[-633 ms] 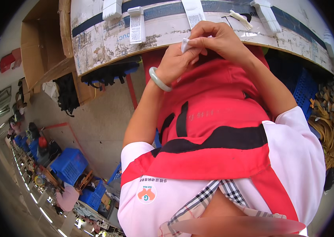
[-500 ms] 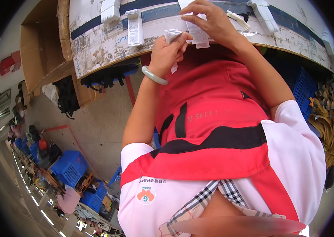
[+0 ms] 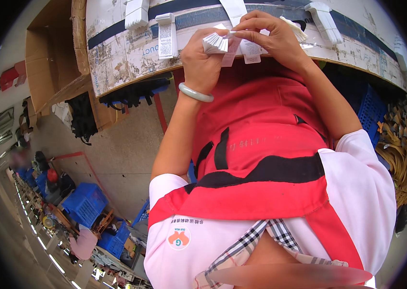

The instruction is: Fold and stack white product labels at a manufacturing workstation.

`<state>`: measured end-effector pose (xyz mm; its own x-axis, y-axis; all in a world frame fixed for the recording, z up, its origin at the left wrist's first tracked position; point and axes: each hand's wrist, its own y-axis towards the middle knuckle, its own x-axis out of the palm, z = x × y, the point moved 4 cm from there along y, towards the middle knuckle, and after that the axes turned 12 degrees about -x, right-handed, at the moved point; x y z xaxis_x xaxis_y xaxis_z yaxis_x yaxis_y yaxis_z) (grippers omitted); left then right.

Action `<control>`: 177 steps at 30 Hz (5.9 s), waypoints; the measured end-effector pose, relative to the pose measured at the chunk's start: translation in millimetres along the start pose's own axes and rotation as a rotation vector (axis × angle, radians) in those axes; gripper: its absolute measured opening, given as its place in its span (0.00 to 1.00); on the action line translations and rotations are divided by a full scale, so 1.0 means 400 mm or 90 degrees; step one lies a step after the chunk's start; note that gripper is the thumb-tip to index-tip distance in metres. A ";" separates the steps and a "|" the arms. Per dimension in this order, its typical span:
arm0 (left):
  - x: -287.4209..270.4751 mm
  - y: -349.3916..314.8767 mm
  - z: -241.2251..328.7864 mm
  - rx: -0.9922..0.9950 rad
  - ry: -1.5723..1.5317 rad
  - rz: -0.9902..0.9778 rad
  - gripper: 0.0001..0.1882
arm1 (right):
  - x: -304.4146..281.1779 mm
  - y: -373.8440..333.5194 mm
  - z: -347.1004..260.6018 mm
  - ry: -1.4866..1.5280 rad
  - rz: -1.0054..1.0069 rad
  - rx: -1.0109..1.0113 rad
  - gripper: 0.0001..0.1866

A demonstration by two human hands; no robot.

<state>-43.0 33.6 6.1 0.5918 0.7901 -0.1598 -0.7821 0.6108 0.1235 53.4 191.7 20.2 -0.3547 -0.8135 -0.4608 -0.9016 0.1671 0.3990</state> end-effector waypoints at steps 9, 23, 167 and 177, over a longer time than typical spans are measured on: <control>0.026 -0.025 -0.016 -0.228 -0.168 -0.073 0.09 | -0.002 -0.029 -0.017 0.005 0.033 -0.037 0.10; 0.029 -0.036 -0.032 -0.304 -0.207 -0.137 0.09 | 0.013 -0.047 -0.012 0.267 -0.052 0.187 0.10; 0.043 -0.067 -0.038 -0.374 0.007 -0.111 0.09 | -0.166 -0.058 0.034 -0.458 0.112 0.027 0.09; 0.044 -0.097 -0.051 -0.368 -0.097 -0.111 0.09 | -0.175 -0.103 0.020 -0.455 0.201 -0.006 0.08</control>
<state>-6.3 22.9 -21.5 0.7080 0.7060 0.0167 -0.6259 0.6383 -0.4481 113.4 246.2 29.8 -0.6708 -0.1718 -0.7215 -0.7300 0.3245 0.6015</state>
